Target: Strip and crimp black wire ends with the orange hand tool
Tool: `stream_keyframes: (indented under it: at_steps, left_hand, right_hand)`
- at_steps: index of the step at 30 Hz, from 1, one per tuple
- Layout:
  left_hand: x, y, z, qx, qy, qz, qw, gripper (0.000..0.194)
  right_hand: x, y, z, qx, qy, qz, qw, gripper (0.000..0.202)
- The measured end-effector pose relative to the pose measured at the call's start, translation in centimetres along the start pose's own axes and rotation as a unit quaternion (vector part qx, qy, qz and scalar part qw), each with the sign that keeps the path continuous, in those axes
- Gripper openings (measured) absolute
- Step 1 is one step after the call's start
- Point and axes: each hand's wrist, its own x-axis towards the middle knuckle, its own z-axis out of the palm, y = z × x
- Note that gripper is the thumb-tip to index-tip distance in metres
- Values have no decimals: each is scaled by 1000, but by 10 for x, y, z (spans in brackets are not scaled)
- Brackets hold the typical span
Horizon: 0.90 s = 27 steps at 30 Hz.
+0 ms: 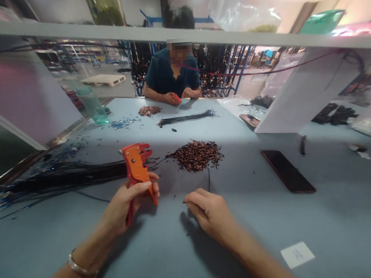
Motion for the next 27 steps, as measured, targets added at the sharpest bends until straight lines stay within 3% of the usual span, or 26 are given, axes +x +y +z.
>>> stream_keyframes:
  at_steps: [11, 17, 22, 27]
  left_hand:
    - [-1, -5, 4, 51, -24, -8, 998, 24]
    - [-3, -7, 7, 57, -61, -9, 996, 24]
    - [-4, -8, 9, 61, -105, -11, 993, 25]
    - [-8, -15, 17, 20, -155, -42, 987, 25]
  right_hand:
    - [6, 7, -6, -43, -63, -28, 997, 21]
    - [4, 5, -14, -55, 14, -47, 997, 20]
    - [3, -5, -22, -83, 94, -105, 987, 23]
    - [2, -13, -13, -69, 135, -152, 977, 19]
